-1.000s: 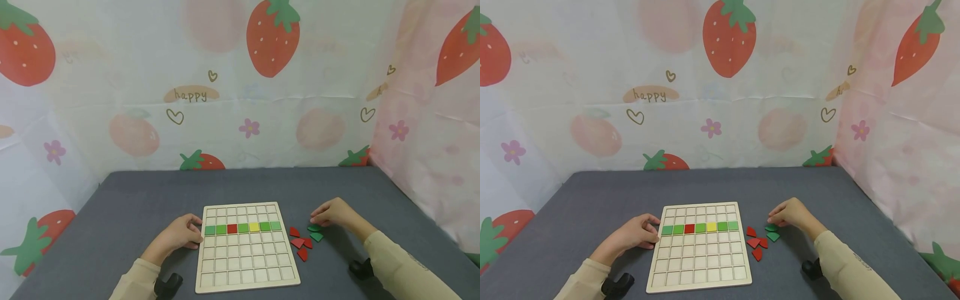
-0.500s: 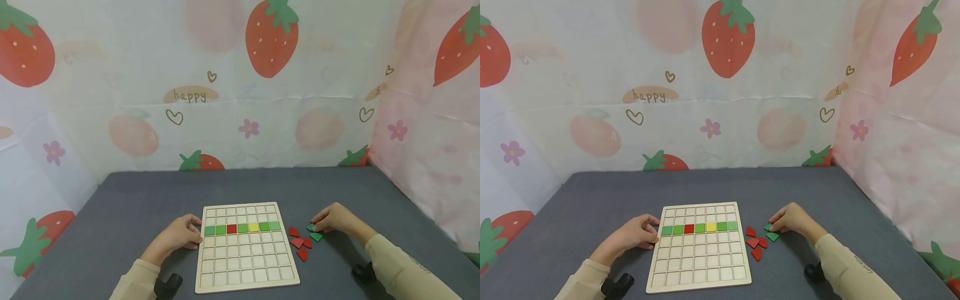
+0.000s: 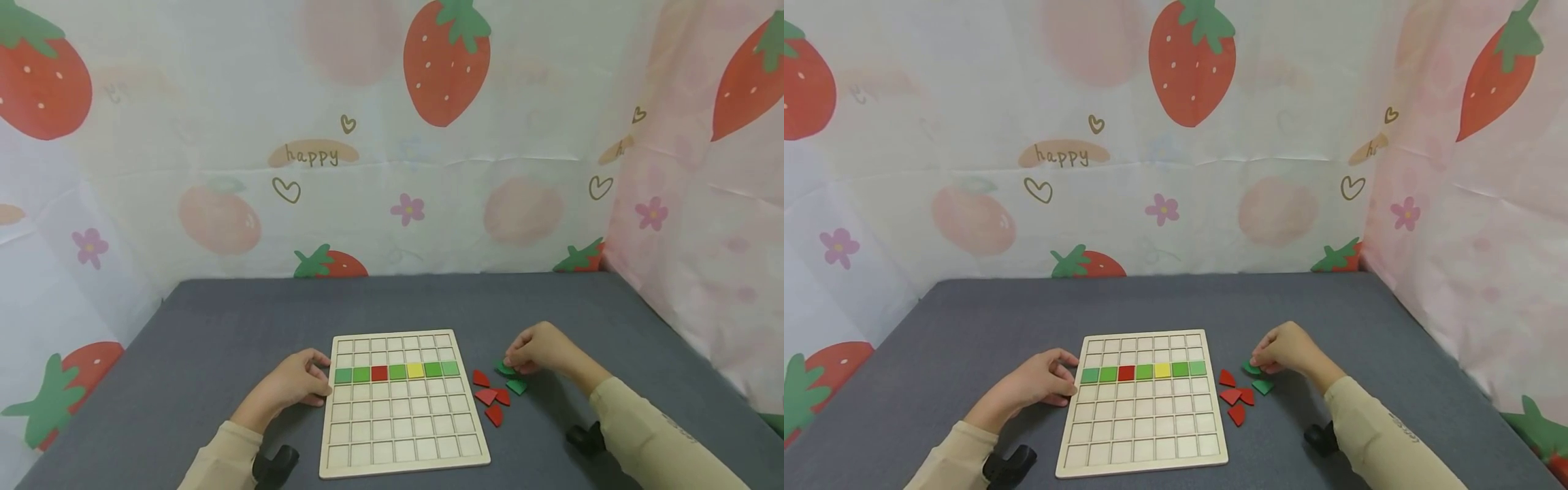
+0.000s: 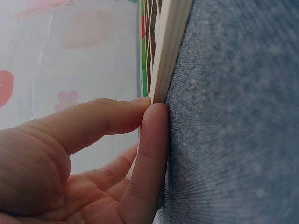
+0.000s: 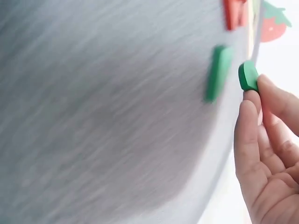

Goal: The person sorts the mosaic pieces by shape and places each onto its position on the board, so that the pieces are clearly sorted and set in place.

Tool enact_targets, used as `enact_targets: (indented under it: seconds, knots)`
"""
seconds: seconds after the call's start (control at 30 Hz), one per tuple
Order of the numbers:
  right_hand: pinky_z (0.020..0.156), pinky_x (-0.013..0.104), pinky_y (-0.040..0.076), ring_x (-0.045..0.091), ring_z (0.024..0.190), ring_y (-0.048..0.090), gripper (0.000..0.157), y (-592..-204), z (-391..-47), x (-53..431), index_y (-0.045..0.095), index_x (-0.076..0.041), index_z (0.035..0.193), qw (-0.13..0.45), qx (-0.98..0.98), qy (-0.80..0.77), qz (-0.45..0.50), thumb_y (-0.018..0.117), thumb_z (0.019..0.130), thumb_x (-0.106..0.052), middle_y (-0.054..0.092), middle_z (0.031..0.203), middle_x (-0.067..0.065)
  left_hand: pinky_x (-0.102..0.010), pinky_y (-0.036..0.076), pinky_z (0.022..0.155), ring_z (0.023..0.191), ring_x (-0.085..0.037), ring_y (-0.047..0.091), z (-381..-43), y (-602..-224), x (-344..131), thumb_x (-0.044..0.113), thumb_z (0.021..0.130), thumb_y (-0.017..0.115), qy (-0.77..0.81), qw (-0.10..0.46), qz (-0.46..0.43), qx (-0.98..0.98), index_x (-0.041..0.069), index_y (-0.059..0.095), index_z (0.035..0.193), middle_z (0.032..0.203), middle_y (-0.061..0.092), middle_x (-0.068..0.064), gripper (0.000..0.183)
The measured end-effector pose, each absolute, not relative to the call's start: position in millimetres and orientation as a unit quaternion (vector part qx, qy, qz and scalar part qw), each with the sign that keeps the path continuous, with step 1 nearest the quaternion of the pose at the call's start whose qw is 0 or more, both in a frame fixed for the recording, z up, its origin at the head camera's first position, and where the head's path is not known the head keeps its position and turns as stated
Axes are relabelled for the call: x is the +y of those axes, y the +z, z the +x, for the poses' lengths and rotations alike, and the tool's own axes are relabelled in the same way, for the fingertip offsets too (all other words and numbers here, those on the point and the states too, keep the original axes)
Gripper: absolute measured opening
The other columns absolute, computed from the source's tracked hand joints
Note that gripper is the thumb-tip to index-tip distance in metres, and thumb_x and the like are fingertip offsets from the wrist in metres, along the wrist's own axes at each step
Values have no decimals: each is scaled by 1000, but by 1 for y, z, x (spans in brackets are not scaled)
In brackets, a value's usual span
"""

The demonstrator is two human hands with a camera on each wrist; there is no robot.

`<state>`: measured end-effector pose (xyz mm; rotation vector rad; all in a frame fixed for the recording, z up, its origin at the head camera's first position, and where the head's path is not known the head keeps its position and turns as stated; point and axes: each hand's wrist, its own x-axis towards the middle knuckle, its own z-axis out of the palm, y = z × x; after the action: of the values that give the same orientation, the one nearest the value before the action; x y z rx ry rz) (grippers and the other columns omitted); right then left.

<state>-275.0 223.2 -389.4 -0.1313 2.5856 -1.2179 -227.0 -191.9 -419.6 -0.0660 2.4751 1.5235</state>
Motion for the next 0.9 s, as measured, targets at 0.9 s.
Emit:
enact_targets:
  seconds: [0.9]
  knots:
    - [67,32,62,13,62,71,9,-384,-277,85,77,1,86,185,850,-490,-59,80,80,-3,75,82,11,-34,60,63,69,-21,61,-227,-417,-193,-7,82,70,527,121,-21,841,-7,52,125,88,58,-14,47]
